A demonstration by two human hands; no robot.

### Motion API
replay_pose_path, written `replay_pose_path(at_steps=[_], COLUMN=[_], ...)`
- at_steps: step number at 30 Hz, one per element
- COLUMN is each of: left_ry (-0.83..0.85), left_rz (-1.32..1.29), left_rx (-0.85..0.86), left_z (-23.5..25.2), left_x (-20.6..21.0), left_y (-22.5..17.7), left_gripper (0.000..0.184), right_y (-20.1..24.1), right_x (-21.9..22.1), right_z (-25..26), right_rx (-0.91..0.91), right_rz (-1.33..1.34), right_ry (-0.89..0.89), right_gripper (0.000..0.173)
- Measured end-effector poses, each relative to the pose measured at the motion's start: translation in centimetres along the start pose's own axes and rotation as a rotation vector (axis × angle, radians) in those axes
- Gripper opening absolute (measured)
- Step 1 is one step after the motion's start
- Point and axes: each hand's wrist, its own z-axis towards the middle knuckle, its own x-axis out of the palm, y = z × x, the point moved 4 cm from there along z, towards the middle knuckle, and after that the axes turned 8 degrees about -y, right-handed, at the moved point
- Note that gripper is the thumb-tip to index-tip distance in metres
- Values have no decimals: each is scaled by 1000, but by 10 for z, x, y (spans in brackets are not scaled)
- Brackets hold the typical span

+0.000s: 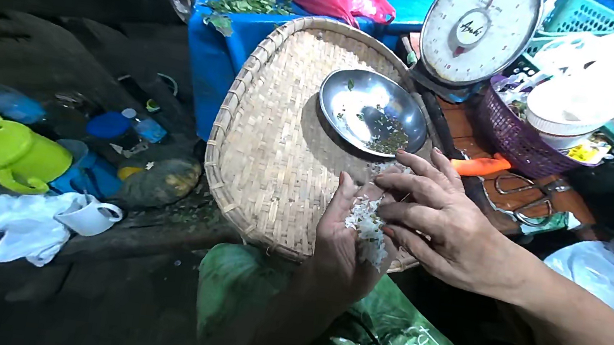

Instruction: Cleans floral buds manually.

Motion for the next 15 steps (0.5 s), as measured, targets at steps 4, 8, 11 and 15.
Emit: replay_pose_path(at_steps=[4, 8, 11, 15], left_ry=[2, -3, 34, 19], left_rz=[-6, -35, -57, -42], left_rx=[0, -24, -40, -26], left_z=[-1, -1, -2, -2], left_x=[0, 1, 0, -1], left_y=[0, 0, 0, 1], left_gripper=[67, 65, 64, 60], right_y=[1, 1, 0, 1], right_x=[3, 1, 0, -3], right_z=[0, 0, 1, 1], right_rx=[-22, -22, -17, -17], right_rz=[26, 35, 26, 43], right_ry=[-21, -54, -58, -81], right_gripper=[23, 22, 22, 21])
